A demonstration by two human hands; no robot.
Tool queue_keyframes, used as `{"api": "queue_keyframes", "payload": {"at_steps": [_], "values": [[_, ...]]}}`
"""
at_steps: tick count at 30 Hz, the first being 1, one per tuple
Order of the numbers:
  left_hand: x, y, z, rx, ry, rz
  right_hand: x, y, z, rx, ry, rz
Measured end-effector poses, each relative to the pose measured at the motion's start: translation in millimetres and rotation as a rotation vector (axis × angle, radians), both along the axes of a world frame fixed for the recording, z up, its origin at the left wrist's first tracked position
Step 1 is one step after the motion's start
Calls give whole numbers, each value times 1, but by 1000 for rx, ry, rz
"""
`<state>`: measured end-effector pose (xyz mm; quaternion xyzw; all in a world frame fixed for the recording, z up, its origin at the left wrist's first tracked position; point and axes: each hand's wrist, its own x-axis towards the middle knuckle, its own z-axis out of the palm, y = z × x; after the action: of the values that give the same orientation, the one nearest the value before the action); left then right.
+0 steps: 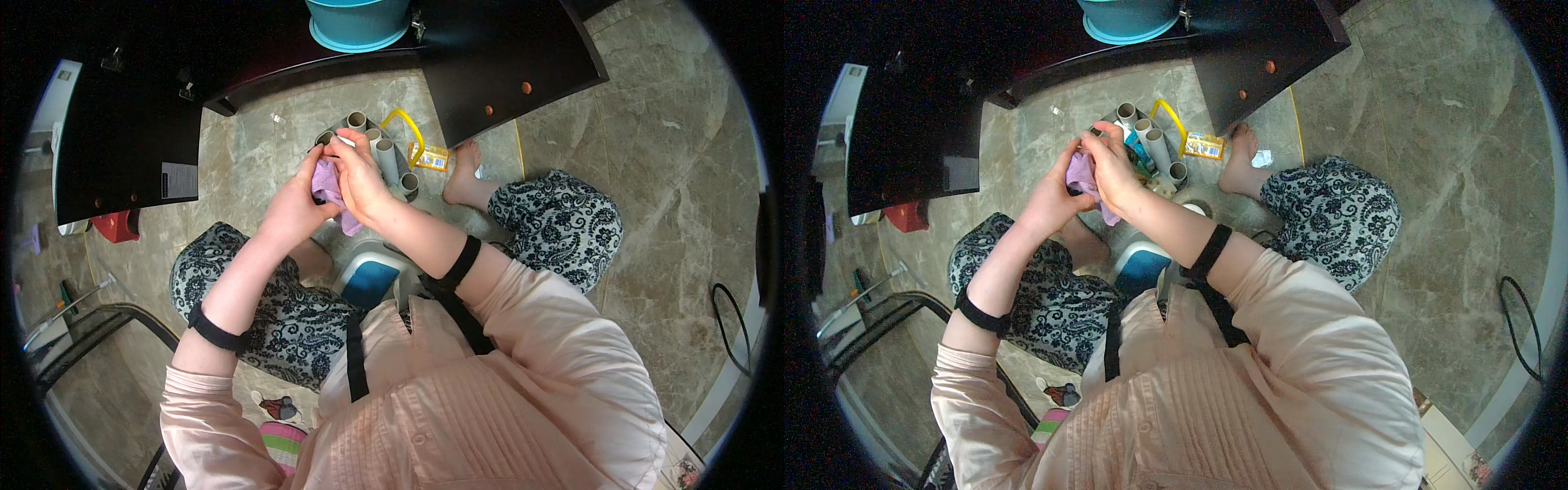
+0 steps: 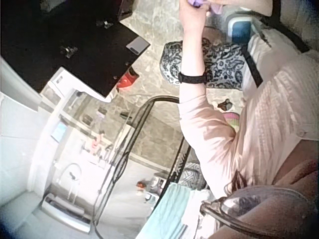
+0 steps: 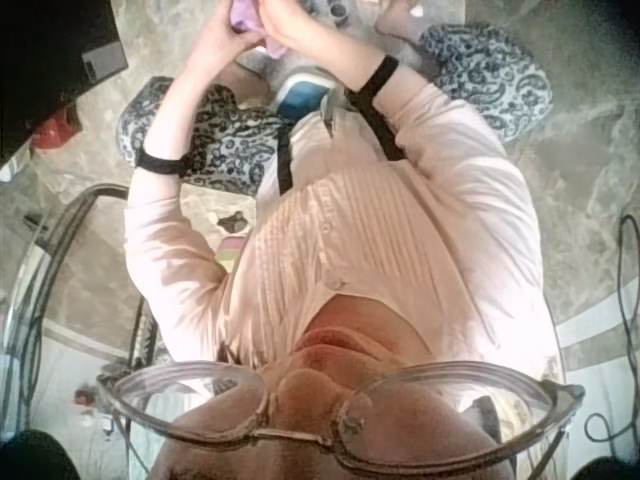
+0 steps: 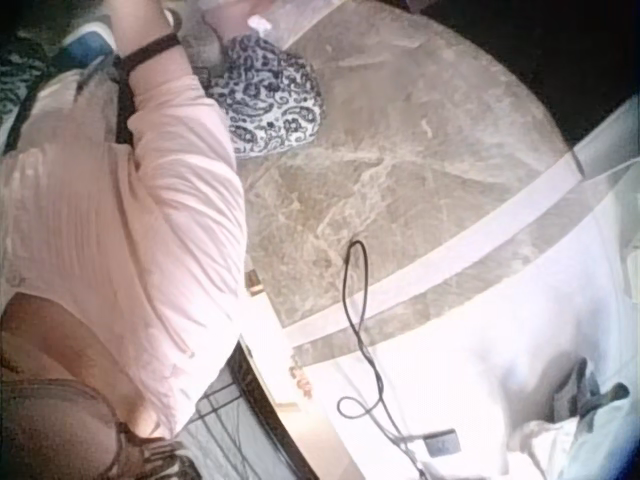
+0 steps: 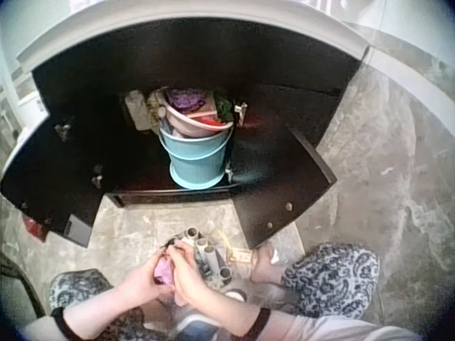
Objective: The person wipes the inside and outside panels of a bathroom vanity cabinet door with a cloth, and then organizes cleaning supplies and containers inside a small basket.
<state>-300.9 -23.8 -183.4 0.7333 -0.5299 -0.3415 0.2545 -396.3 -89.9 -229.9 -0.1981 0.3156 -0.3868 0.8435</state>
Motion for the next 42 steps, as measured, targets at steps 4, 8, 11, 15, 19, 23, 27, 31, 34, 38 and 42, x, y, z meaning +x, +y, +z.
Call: {"api": "queue_keyframes", "payload": {"at_steps": [4,8,11,15,19,23,27,31,34,38,42], "values": [[8,3,3,117,-9,-21,-20,-16,-3,-238,279,162],[10,-1,12,181,-125,-53,-95,-66,-44,-401,740,515],[13,0,8,199,-88,-66,-135,-100,-95,-146,1123,977],[3,-3,16,218,-178,-132,-170,-109,-186,-323,1687,808],[4,3,23,192,-185,-178,-150,-111,-212,-615,1780,594],[6,8,23,205,-116,-126,-135,-121,-254,-664,1781,967],[7,8,19,214,-71,-128,-153,-133,-293,-720,1994,930],[11,8,13,235,-57,-72,-147,-126,-288,-703,2083,931],[17,15,14,270,-53,-8,-122,-105,-257,-583,2019,1151],[11,1,13,240,-42,-43,-143,-102,-252,-513,2117,1046],[24,5,5,243,-22,-37,-121,-104,-170,-685,1815,1630]]}}
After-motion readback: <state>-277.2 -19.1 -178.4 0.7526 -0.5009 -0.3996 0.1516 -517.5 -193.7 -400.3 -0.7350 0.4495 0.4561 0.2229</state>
